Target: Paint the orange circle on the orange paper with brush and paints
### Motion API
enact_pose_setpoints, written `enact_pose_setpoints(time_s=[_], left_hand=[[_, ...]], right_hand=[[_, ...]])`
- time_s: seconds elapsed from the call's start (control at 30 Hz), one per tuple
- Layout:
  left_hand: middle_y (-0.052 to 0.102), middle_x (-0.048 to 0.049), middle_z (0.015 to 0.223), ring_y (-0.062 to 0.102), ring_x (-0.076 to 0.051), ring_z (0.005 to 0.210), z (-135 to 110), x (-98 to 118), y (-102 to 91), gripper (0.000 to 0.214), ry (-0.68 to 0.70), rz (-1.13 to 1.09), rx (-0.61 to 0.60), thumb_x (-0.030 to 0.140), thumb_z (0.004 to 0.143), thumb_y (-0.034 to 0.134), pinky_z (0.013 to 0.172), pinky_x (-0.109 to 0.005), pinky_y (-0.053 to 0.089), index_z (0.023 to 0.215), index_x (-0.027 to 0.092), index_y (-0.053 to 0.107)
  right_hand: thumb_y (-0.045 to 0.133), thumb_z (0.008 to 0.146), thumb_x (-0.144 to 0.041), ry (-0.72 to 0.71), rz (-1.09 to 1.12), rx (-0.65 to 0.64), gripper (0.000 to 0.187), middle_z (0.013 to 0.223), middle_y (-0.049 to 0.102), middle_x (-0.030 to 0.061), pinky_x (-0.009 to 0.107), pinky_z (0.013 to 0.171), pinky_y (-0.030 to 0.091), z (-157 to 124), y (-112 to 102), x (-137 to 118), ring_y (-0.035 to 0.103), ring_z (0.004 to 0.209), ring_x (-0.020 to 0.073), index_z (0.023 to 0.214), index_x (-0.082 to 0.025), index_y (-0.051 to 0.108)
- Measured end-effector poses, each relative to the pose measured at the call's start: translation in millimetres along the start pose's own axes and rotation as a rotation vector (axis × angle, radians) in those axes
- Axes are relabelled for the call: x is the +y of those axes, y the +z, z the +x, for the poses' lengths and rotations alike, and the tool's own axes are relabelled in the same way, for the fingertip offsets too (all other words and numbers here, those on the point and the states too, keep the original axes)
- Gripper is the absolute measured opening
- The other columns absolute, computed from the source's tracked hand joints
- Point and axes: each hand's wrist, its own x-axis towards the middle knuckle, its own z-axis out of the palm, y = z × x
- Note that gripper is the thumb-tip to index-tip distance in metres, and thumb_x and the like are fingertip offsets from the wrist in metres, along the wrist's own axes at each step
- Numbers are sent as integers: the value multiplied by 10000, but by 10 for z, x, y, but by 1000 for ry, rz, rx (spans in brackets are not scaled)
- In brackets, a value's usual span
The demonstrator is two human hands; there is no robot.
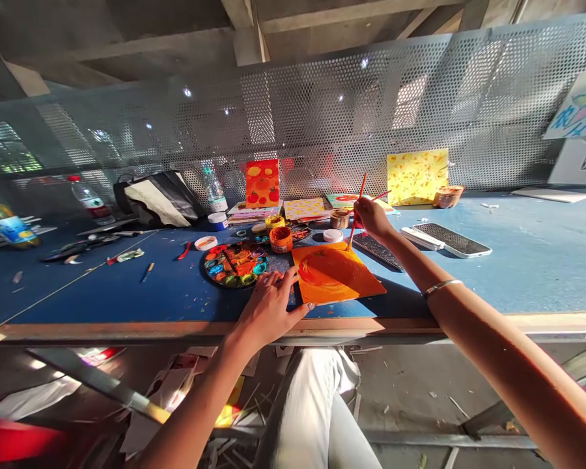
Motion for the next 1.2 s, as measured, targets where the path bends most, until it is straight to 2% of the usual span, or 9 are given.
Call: enact_pose_setpoints(time_s=[0.07, 0.17, 0.43, 0.6, 0.77, 0.9, 1.2], left_hand=[[671, -118, 1200, 546, -311, 1163, 2, 0, 0, 621, -4, 5, 5, 464, 874, 596, 1007, -490, 385, 1366, 182, 345], [666, -114, 1213, 547, -306, 1158, 0, -1, -5, 616, 2, -4, 2, 450, 869, 606, 1009, -487, 387, 1361, 184, 348], [664, -124, 1202, 551, -303, 1164, -4, -2, 1, 593, -4, 6, -3, 459, 878, 594, 1010, -493, 387, 1345, 181, 357], [663, -128, 1204, 550, -304, 1173, -16, -11, 3, 602, -1, -1, 1, 453, 875, 596, 1020, -500, 378, 1354, 182, 352], [663, -124, 1203, 556, -299, 1169, -19, -21, 14, 581, -2, -10, 11, 464, 872, 595, 1010, -500, 387, 1342, 202, 373], [660, -121, 1208, 554, -299, 1167, -16, -26, 18, 592, 4, -5, 15, 468, 875, 595, 1007, -496, 385, 1352, 208, 361], [663, -123, 1203, 545, -304, 1163, -9, -20, 20, 608, 10, 5, 16, 481, 886, 575, 1002, -500, 387, 1368, 191, 345]], right_hand=[[525, 858, -463, -10, -25, 31, 315, 535, 461, -35, 240, 492, 287, -15, 29, -19, 408, 508, 114, 674, -244, 391], [456, 892, -433, -12, -32, 72, 278, 542, 477, -32, 244, 491, 305, -29, 35, -41, 428, 499, 118, 695, -245, 399], [507, 878, -463, -3, -11, 53, 333, 523, 465, -33, 229, 461, 308, -17, -47, -41, 414, 476, 106, 659, -243, 389], [545, 853, -435, 23, 12, -18, 348, 467, 412, -46, 225, 427, 296, -17, -59, -39, 379, 427, 94, 614, -240, 383], [535, 862, -439, 18, 23, 0, 341, 471, 414, -53, 214, 423, 292, -8, -67, -39, 380, 430, 87, 628, -238, 389], [585, 832, -407, 25, 19, -29, 340, 458, 439, -46, 213, 416, 289, -13, -59, -49, 396, 424, 85, 604, -230, 407], [567, 839, -331, 43, 37, -52, 325, 447, 418, -50, 219, 409, 273, -52, -89, -92, 367, 393, 75, 580, -223, 404]])
